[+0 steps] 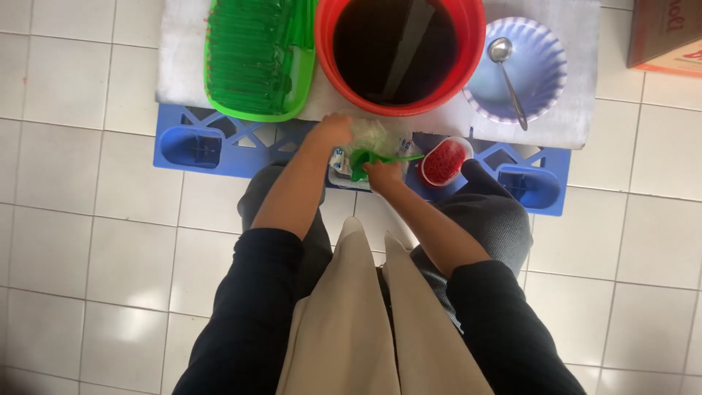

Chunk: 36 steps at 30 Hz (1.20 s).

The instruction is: The person uses a ladle to pour a dark liquid from a large red bucket through a funnel into long plastic sleeves, then ties the end of each filled sleeve by hand.

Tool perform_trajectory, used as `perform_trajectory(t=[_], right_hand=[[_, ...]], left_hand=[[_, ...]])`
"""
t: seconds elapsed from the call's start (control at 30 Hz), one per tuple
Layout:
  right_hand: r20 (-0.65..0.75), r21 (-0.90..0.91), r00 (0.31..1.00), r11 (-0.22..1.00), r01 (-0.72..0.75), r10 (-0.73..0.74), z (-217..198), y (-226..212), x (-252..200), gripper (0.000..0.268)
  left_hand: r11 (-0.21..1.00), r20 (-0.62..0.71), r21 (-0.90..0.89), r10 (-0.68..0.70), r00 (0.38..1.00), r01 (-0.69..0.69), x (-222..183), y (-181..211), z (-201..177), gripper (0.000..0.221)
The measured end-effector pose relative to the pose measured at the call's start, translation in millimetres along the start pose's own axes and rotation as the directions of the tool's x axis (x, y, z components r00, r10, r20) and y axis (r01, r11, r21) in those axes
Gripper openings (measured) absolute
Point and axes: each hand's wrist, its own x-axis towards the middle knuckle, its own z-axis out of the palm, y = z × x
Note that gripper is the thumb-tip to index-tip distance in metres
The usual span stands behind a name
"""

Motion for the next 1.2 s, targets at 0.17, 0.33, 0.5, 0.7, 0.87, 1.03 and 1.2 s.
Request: perform_trajectory(t=[0.17, 0.33, 0.5, 0.7, 0.87, 1.03, 1.2], right_hand=[[0.044, 0.117, 0.994, 0.987, -0.105, 0.101, -32.3, 33.3, 12.0, 0.034], [-0.033, 0.277, 0.989, 0.952, -0.131, 0.146, -123.6, 74.8, -55.7, 0.033], [-0.159, 0.491, 0.971, 0.868, -0.080, 0.179, -144.1, 111.4, -74.3, 0.039], [-0.153, 0.543, 0.971, 0.837, -0.071, 0.182, -159.0, 105.1, -76.2, 0.040], [-0.127, 0.547, 0.982, 0.835, -0.050, 0.142, -163.1, 88.4, -82.8, 0.038], [-0.070, 0.454, 0.992, 0.889, -0.061, 0.104, -133.2, 58.9, -42.0, 0.036], [-0.009, 0.423, 0.994, 0.901, -0.094, 0.108, -121.0, 43.9, -23.1, 0.036]], left_hand=[[0.946, -0.105, 0.324, 0.009, 0.994, 0.026, -47.4, 30.4, 26.4, 0.047], [0.776, -0.016, 0.630, -0.027, 1.000, 0.031, -49.1, 35.5, 44.7, 0.049], [0.734, -0.024, 0.676, -0.067, 0.997, 0.066, -33.3, 20.7, 50.4, 0.050], [0.764, -0.397, 0.646, 0.321, 0.860, 0.013, -9.5, 10.8, 81.2, 0.032], [0.880, -0.390, 0.470, 0.141, 0.910, 0.065, 5.0, 3.2, 90.3, 0.032], [0.987, -0.283, 0.138, -0.044, 0.958, 0.086, -29.2, 38.0, 13.5, 0.026], [0.999, -0.132, -0.029, 0.023, 0.991, -0.027, -58.6, 42.1, -37.2, 0.012]])
